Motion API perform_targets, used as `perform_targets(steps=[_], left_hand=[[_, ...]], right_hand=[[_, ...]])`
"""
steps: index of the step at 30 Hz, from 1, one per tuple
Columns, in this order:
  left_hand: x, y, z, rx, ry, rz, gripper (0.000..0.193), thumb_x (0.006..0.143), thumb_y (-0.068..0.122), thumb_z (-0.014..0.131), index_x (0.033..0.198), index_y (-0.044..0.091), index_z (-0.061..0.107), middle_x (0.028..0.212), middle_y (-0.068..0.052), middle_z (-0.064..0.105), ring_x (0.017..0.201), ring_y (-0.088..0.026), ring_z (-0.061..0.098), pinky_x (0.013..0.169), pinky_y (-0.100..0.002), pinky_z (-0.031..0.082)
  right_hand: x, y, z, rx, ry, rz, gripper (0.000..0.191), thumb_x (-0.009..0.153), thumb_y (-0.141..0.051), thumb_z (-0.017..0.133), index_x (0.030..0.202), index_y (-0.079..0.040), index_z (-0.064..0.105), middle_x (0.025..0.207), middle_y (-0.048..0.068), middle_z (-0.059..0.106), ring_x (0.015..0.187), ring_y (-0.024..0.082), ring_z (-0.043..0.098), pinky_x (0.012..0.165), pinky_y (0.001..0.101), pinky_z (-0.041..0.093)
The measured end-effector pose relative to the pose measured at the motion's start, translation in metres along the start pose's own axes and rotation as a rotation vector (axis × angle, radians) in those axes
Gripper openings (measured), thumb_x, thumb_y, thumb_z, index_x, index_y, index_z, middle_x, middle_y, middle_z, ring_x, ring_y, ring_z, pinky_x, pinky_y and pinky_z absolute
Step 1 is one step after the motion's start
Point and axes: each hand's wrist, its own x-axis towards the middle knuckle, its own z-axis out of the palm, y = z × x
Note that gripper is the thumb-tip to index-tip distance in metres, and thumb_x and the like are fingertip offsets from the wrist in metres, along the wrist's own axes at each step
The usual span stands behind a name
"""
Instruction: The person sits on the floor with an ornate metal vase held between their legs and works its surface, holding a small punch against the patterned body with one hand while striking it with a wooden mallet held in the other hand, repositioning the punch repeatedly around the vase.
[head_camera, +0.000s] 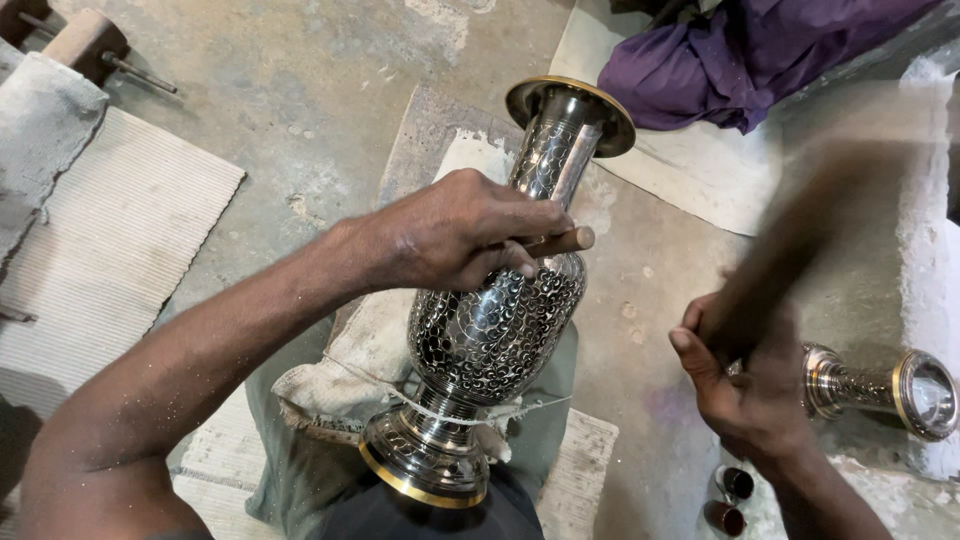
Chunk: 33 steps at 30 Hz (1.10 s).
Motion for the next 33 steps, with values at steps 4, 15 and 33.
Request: perform_targets(steps=[4,15,33], left_hand=[[-0.002,0.001,0.000,0.020,0.035,-0.046,0.039,0.092,0.016,0.073,0.128,0.006,0.063,0.099,-0.011,0.078,0.094,-0.026,0.080,0.082,-0.041,0.067],[-0.007,-0.009,0.003,-0.005,0.011,-0.035,0.025,0.098,0.016,0.073,0.117,0.006,0.062,0.092,-0.010,0.078,0.089,-0.022,0.082,0.079,-0.040,0.068],[0.015,-0.007,0.001,0.092,-0.050,-0.074,0.039,0.090,0.013,0.077,0.124,0.009,0.059,0.073,-0.009,0.073,0.071,-0.025,0.078,0.062,-0.043,0.062]], right_hand=[[0.008,-0.004,-0.005,-0.151,-0.032,0.092,0.055,0.098,-0.019,0.073,0.144,-0.011,0.045,0.077,0.003,0.064,0.064,0.016,0.062,0.059,0.0292,0.052],[-0.004,0.007,-0.001,-0.182,-0.095,0.085,0.055,0.094,-0.020,0.071,0.141,-0.007,0.046,0.085,0.014,0.068,0.069,0.022,0.068,0.064,0.0398,0.055],[0.001,-0.001,0.002,-0.295,0.021,0.212,0.065,0.086,-0.007,0.080,0.140,-0.006,0.044,0.087,0.015,0.067,0.075,0.023,0.067,0.066,0.0366,0.054]])
